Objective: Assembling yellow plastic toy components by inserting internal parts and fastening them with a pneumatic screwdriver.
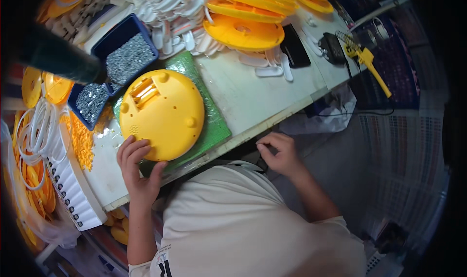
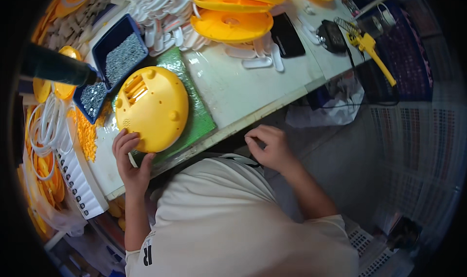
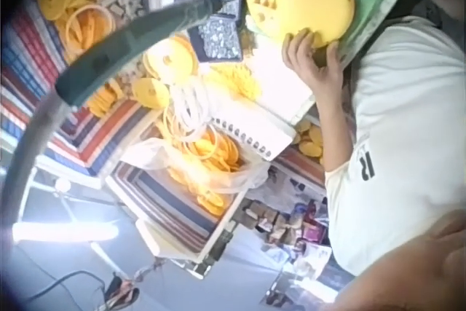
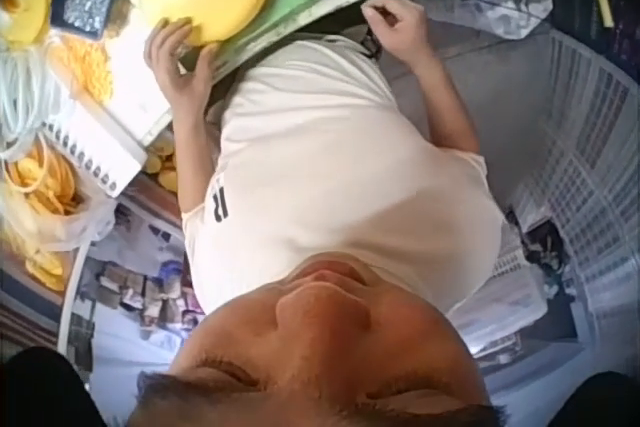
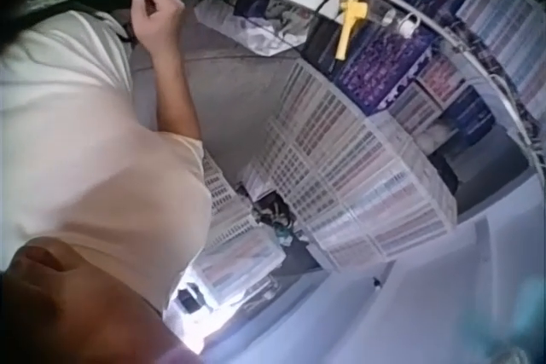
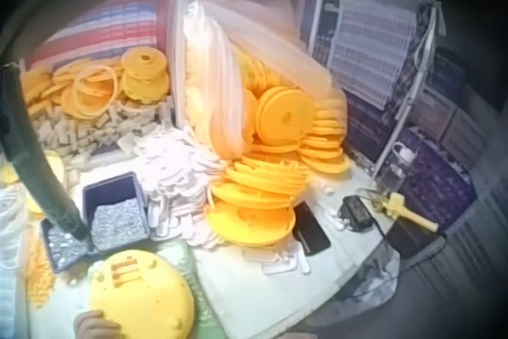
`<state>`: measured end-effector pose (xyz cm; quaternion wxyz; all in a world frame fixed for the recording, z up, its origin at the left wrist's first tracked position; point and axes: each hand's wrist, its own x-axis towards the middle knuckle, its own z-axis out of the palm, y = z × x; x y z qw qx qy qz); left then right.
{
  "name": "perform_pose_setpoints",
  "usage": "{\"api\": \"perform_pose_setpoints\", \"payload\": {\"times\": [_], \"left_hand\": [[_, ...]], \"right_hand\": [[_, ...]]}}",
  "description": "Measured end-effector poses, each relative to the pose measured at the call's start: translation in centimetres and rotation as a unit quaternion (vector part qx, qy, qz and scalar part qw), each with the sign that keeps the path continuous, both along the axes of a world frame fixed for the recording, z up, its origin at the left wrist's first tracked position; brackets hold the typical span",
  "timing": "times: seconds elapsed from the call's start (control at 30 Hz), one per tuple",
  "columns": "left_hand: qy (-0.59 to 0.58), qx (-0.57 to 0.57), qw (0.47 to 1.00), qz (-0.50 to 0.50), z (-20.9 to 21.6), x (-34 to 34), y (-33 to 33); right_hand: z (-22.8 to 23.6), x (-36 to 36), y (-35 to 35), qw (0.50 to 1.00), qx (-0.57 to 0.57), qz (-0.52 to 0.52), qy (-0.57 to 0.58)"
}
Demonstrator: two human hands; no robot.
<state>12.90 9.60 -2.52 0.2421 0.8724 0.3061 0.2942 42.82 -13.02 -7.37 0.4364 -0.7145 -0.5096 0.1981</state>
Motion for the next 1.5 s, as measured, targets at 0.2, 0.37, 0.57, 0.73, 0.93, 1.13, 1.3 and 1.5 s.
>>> {"api": "perform_pose_setpoints", "payload": {"times": [0.2,0.37,0.57,0.73,0.93,1.13,1.3,1.5], "left_hand": [[0.006,0.023,1.000,0.007,-1.0,-0.5,0.2],[-0.004,0.028,1.000,-0.004,-1.3,-0.4,0.1],[0.001,0.017,1.000,-0.003,-1.0,-0.8,0.5],[-0.041,0.005,0.999,-0.005,-0.6,-1.0,1.3],[-0.139,-0.068,0.985,0.079,0.2,-0.2,5.2],[0.022,-0.153,0.986,0.059,3.2,2.8,8.2],[0.036,-0.163,0.983,0.076,2.6,3.5,8.0],[0.011,-0.195,0.978,0.076,2.9,2.7,8.1]], "right_hand": [[-4.2,-3.1,-1.5,0.995,-0.076,-0.003,-0.059],[-13.4,-1.0,0.6,0.975,-0.119,-0.008,-0.186],[-9.7,6.4,-3.5,0.935,-0.279,-0.111,-0.188],[3.6,3.6,-1.7,0.937,-0.330,0.111,0.035],[15.7,2.1,11.0,0.981,-0.008,0.190,0.049],[19.1,-1.3,25.8,0.950,0.194,0.237,0.052],[20.1,-3.1,29.3,0.890,0.141,0.333,0.277],[17.7,-3.3,27.8,0.898,0.068,0.295,0.319]]}}
